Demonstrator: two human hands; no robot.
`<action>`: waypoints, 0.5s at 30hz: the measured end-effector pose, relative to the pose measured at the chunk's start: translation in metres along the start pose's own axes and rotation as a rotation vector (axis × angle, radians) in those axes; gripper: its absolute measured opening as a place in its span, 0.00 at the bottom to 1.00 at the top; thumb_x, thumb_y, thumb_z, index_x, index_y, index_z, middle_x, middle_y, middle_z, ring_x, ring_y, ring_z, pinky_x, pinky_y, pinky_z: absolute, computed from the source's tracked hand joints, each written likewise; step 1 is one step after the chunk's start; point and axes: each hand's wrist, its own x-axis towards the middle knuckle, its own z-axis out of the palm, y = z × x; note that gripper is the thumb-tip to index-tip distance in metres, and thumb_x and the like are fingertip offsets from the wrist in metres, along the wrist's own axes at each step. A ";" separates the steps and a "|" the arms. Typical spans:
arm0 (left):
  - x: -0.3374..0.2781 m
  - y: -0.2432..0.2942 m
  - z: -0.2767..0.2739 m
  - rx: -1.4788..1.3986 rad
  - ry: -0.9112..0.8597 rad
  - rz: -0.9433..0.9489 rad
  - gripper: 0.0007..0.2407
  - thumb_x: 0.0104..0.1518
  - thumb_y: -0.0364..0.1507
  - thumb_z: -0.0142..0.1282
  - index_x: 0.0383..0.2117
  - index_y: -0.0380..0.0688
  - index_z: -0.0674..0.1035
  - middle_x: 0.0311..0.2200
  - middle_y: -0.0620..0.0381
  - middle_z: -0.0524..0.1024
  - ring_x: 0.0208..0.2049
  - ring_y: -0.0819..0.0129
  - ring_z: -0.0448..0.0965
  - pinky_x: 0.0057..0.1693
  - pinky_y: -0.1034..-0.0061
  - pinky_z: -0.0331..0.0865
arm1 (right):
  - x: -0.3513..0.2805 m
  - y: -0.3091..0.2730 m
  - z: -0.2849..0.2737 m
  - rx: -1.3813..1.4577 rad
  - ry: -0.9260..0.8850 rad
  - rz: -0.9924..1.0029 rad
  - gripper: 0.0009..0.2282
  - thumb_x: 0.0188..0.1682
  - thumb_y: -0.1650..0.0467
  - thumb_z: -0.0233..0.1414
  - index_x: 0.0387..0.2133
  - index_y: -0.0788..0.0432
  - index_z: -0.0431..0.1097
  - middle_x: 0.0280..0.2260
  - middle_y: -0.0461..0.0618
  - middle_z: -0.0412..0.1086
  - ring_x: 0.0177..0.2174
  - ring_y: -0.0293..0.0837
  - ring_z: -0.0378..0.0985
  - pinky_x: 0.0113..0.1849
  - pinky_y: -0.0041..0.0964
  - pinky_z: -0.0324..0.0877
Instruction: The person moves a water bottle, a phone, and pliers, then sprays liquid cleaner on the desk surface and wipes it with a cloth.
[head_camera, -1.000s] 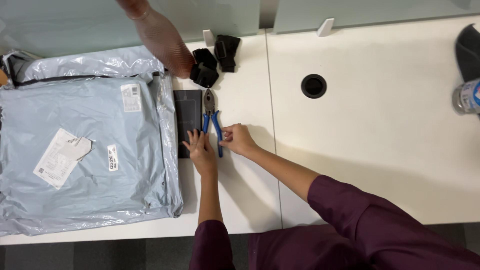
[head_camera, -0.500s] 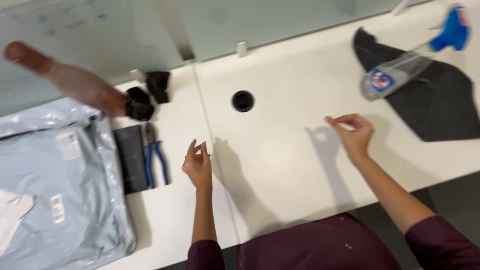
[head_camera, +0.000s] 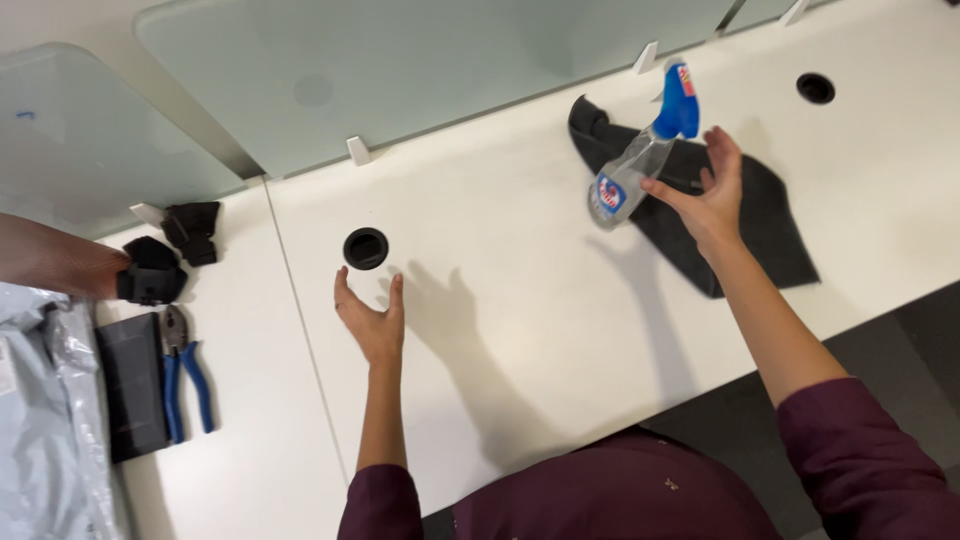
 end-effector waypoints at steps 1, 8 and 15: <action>-0.004 0.002 0.004 0.009 0.014 0.013 0.38 0.55 0.42 0.67 0.65 0.30 0.60 0.65 0.37 0.61 0.67 0.42 0.58 0.68 0.51 0.58 | 0.010 0.001 0.000 0.007 -0.034 -0.015 0.48 0.37 0.69 0.76 0.68 0.62 0.49 0.68 0.59 0.53 0.69 0.55 0.52 0.66 0.55 0.46; -0.043 0.000 0.005 0.060 0.088 -0.052 0.35 0.56 0.41 0.66 0.64 0.30 0.63 0.65 0.38 0.62 0.67 0.43 0.57 0.68 0.52 0.58 | 0.046 0.008 0.015 0.252 -0.215 -0.098 0.38 0.41 0.72 0.72 0.64 0.62 0.55 0.62 0.56 0.62 0.62 0.46 0.67 0.66 0.45 0.61; -0.065 -0.019 -0.023 0.118 0.174 -0.146 0.32 0.57 0.42 0.65 0.62 0.32 0.66 0.66 0.38 0.62 0.67 0.43 0.57 0.67 0.52 0.58 | 0.061 0.038 0.040 0.382 -0.250 -0.045 0.24 0.50 0.74 0.66 0.57 0.63 0.63 0.45 0.47 0.72 0.45 0.39 0.77 0.49 0.34 0.75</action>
